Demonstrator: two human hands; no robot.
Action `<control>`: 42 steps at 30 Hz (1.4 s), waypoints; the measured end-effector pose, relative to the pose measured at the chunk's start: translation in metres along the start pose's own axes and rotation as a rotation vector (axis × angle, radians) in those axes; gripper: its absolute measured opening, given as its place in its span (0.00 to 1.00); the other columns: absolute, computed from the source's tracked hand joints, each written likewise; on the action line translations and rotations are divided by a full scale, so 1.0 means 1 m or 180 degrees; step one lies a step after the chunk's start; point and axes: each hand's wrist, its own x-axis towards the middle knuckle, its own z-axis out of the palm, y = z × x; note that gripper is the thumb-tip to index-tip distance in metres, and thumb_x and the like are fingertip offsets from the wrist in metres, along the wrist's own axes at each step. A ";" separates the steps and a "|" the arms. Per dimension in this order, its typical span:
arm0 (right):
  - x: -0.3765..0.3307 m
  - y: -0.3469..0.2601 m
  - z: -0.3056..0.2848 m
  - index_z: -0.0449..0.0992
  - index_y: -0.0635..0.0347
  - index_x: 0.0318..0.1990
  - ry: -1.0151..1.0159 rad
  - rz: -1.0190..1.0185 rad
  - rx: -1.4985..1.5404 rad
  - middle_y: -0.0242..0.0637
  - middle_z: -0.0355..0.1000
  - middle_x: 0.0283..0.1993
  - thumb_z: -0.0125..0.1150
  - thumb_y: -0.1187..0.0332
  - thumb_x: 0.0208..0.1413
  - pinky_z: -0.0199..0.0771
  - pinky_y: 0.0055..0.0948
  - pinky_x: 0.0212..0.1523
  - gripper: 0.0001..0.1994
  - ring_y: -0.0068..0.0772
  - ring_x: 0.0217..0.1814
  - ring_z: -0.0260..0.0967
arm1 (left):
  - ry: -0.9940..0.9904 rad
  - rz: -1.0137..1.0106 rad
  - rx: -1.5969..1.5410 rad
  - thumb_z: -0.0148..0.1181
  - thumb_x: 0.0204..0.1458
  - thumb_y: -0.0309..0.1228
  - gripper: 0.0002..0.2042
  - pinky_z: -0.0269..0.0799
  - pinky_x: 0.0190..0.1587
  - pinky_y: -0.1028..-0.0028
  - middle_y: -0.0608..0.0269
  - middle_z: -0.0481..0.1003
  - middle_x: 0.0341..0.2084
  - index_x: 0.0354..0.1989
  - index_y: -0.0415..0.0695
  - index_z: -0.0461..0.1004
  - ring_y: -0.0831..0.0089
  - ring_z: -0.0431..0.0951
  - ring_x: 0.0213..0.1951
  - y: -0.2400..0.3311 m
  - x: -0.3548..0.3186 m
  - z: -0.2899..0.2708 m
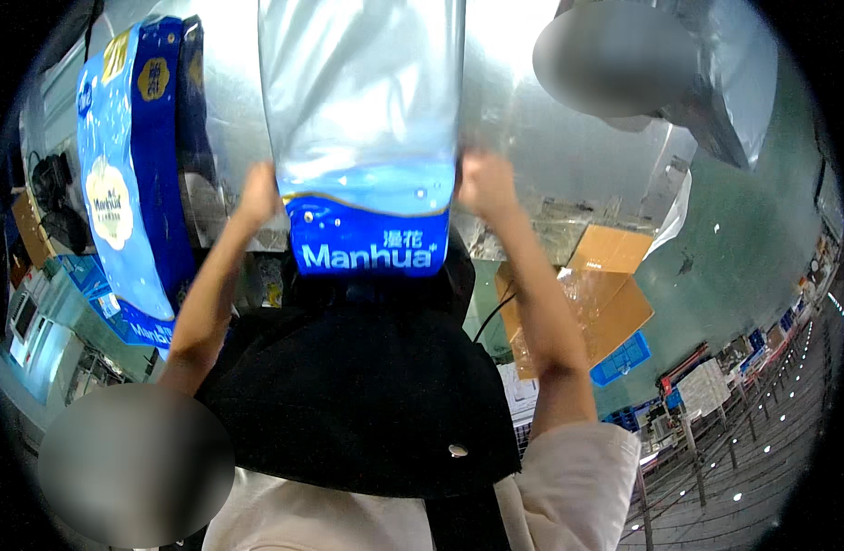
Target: The person packs large plastic-wrapped bundles of toilet paper into grey shipping bags, seals the bags by hand, and places the finished packages into a pile.
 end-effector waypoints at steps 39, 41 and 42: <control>0.014 -0.198 0.101 0.73 0.57 0.39 0.0932 -0.1224 0.0797 0.41 0.71 0.36 0.55 0.66 0.45 0.68 0.33 0.39 0.12 0.42 0.38 0.68 | 0.0982 -0.0242 -0.3149 0.51 0.50 0.27 0.07 0.65 0.31 0.80 0.67 0.71 0.20 0.28 0.36 0.73 0.81 0.68 0.25 -0.024 -0.087 0.078; 0.018 -0.203 0.103 0.73 0.58 0.37 0.0964 -0.1415 0.0787 0.40 0.70 0.34 0.56 0.67 0.43 0.68 0.33 0.38 0.11 0.42 0.37 0.68 | 0.1010 -0.0210 -0.3134 0.50 0.50 0.26 0.06 0.65 0.32 0.80 0.67 0.71 0.20 0.28 0.36 0.72 0.80 0.68 0.25 -0.024 -0.087 0.079; 0.021 -0.206 0.104 0.73 0.59 0.36 0.0964 -0.1491 0.0732 0.40 0.70 0.33 0.56 0.67 0.43 0.68 0.33 0.37 0.11 0.42 0.36 0.68 | 0.0922 -0.0078 -0.3142 0.50 0.51 0.26 0.06 0.64 0.33 0.82 0.70 0.72 0.23 0.31 0.38 0.73 0.83 0.68 0.26 -0.026 -0.087 0.079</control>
